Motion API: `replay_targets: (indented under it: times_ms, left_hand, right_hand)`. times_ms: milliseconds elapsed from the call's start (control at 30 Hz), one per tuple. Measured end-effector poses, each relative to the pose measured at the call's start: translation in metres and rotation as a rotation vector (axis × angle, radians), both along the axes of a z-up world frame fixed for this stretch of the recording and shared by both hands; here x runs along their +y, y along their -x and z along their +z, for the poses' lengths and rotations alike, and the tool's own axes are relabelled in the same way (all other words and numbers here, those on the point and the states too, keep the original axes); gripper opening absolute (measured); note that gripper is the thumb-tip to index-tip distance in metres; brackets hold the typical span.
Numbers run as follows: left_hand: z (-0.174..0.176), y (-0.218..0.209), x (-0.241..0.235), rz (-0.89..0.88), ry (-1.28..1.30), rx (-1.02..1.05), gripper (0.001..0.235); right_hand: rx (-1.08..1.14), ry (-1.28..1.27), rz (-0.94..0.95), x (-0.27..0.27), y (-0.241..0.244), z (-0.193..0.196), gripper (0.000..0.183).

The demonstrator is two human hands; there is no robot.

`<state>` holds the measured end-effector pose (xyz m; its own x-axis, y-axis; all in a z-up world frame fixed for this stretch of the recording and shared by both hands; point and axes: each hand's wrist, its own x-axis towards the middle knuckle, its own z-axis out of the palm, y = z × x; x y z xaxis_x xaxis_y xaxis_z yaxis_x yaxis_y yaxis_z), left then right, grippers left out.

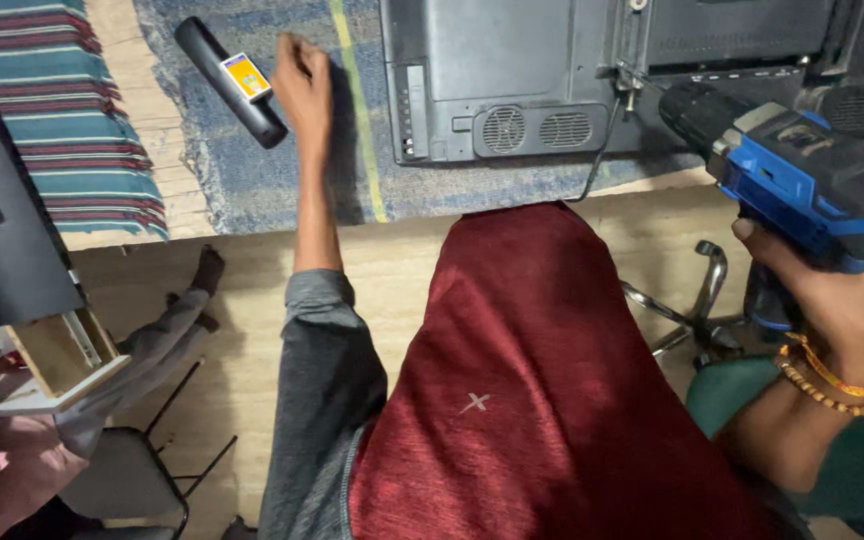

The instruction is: The person uses a cordless drill to attach a metal wall-mount bracket to the back of a television. They align the bracket, insert screws, and tighten them at multiple points on the TV's rear panel.

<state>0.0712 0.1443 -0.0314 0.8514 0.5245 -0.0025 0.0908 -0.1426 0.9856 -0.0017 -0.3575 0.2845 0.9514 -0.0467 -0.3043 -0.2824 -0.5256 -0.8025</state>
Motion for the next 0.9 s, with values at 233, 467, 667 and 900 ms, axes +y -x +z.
replay_targets:
  times_ms: [233,467,667,900]
  left_hand:
    - [0.007,-0.001,0.016,-0.230,-1.074,0.105,0.019]
    - [0.028,0.004,-0.005,-0.199,-1.058,0.305,0.019]
    - [0.075,0.011,-0.102,-0.039,-0.968,-0.069,0.021]
    - [0.104,0.061,-0.311,-0.167,-0.755,-0.060,0.010]
  right_hand:
    - [-0.058,-0.031,-0.059,-0.027,0.006,0.000,0.045]
    - [-0.034,0.030,-0.193,-0.092,0.024,-0.001,0.049]
    - [-0.102,0.188,0.014,-0.171,0.031,-0.022,0.049]
    - [-0.107,0.235,0.245,-0.246,0.012,-0.039,0.052]
